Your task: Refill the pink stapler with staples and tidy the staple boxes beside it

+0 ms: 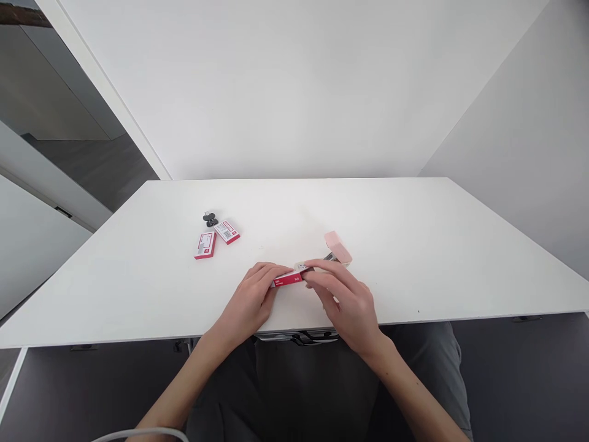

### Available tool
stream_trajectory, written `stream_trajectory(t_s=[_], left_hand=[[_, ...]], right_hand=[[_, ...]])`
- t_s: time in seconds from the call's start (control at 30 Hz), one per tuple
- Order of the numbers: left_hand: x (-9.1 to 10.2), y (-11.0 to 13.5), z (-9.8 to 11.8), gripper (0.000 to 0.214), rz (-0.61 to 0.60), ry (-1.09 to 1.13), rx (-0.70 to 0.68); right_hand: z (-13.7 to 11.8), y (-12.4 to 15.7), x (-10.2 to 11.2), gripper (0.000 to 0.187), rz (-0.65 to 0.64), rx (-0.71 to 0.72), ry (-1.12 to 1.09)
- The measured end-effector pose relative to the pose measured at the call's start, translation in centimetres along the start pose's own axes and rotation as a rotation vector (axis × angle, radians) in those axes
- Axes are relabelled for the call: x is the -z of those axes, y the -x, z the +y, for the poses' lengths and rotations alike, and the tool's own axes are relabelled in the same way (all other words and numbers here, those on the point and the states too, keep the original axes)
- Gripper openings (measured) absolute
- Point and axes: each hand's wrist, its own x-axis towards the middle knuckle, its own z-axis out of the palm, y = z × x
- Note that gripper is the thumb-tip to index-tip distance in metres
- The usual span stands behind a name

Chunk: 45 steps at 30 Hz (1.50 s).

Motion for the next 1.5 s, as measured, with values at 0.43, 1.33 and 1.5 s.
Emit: stream_trajectory(t_s=[0.43, 1.33, 1.5], left_hand=[[-0.5, -0.1, -1.0, 0.017, 0.124, 0.034, 0.094], [2.0, 1.4, 0.6, 0.04, 0.228, 0.545, 0.192], [2.0, 1.2, 0.4, 0.041, 0.147, 0.555, 0.138]], right_hand=[[-1.8, -4.0, -1.6, 0.036, -0.171, 0.086, 0.058], [-4.9, -0.2, 0.9, 0.009, 0.222, -0.405, -0.478], [-5.9, 0.9, 1.0, 0.013, 0.194, -0.618, -0.597]])
